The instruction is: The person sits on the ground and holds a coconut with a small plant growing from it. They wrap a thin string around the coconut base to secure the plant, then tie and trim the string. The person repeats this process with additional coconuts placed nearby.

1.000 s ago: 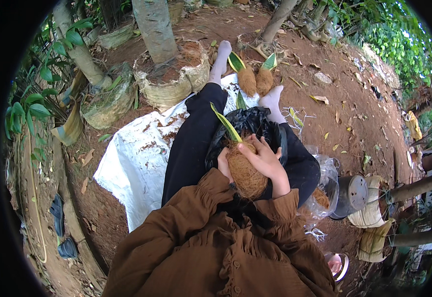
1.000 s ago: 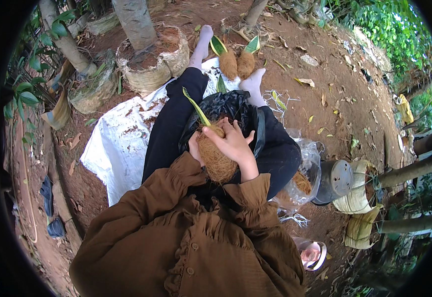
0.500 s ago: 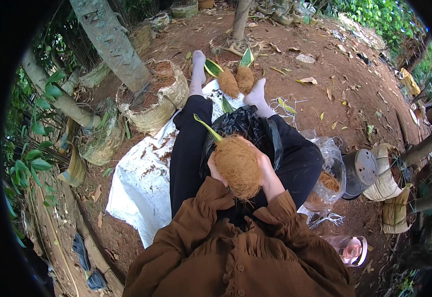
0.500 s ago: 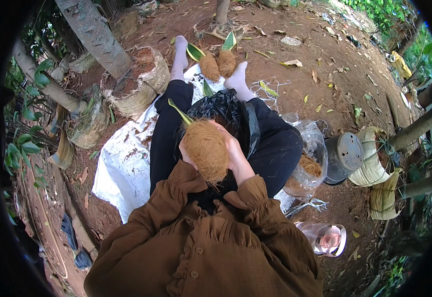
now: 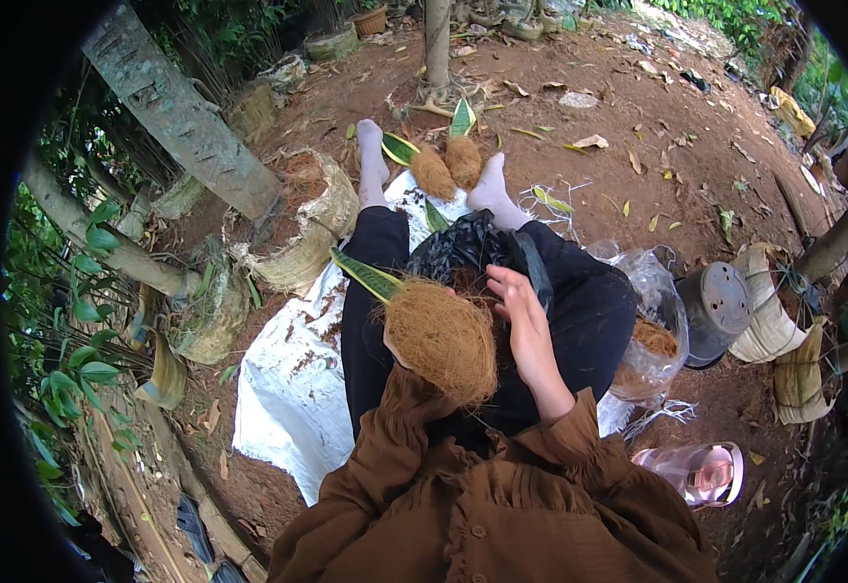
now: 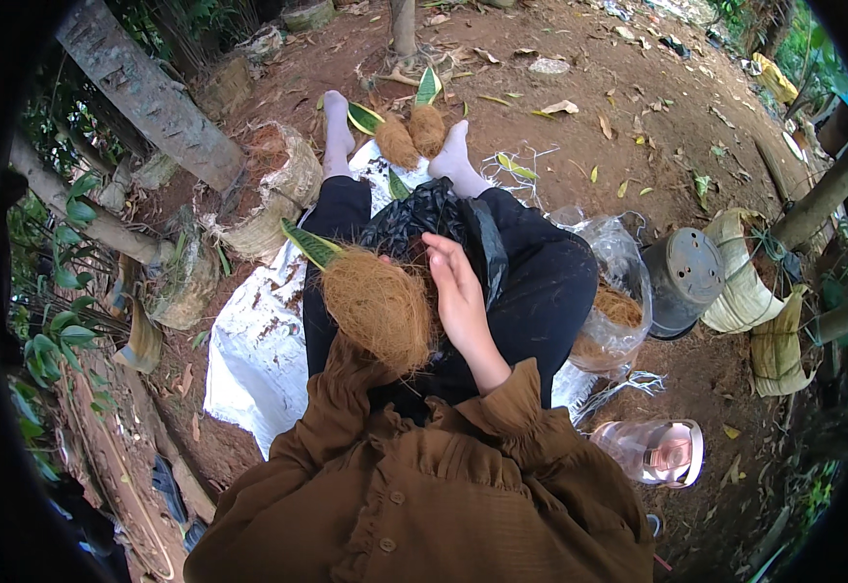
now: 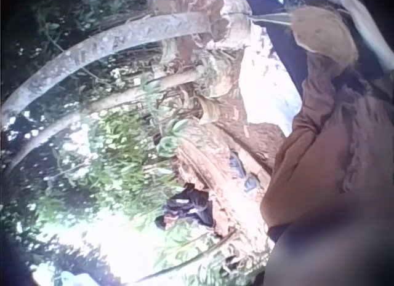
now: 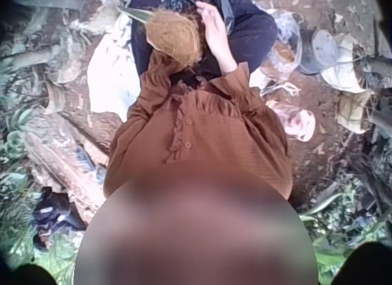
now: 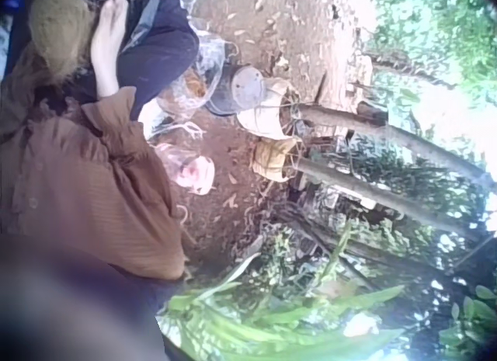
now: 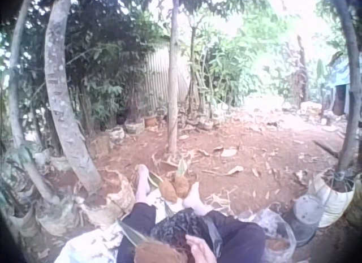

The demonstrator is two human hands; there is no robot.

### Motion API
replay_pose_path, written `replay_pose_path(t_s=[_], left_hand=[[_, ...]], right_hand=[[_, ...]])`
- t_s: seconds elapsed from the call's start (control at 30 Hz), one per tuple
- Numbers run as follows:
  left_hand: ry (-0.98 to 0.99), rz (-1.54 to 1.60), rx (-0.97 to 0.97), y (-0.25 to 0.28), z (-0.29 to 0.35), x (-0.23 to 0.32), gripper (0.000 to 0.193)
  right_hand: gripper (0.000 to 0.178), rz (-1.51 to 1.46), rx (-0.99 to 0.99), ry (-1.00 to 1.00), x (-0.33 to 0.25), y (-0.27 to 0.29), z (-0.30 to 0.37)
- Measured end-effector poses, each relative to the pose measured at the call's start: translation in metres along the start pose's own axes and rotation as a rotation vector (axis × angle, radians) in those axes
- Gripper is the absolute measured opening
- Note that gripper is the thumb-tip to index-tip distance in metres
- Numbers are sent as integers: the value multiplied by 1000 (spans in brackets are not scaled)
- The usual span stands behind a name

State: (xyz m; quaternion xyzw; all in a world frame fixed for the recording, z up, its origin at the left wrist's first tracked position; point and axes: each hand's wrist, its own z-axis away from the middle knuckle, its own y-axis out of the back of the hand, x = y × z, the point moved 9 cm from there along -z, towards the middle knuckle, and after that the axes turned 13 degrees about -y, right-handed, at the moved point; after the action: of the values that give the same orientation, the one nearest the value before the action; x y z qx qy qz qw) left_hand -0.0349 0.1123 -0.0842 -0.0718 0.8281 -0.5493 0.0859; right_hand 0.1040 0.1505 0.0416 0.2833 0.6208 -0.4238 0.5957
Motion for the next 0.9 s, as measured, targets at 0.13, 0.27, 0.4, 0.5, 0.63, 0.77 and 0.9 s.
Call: replay_pose_path(t_s=[0.13,0.27,0.4,0.5,0.63,0.77,0.9], left_hand=[[-44,-322,-57,-21,-18,11,67],[-182,-165,63,-35,-22,2,75],[-231,-248,46,-59,-22,-10,72],[-274,-614,365,-50,-16,-8,67],[-285,-686,324,-77,-24,-26,46],[-311,-764,391,-91,-33,-34,46],[-285,-884,337,-98,-45,-33,42]], right_hand=[[70,174,-59,252,-17,-29,33],[96,465,175,470,-20,-35,42],[91,392,198,404,-7,-31,34],[87,-57,102,232,11,-20,23],[81,-430,42,100,30,3,9],[84,-603,-12,30,55,14,3],[79,-783,19,-130,91,21,2]])
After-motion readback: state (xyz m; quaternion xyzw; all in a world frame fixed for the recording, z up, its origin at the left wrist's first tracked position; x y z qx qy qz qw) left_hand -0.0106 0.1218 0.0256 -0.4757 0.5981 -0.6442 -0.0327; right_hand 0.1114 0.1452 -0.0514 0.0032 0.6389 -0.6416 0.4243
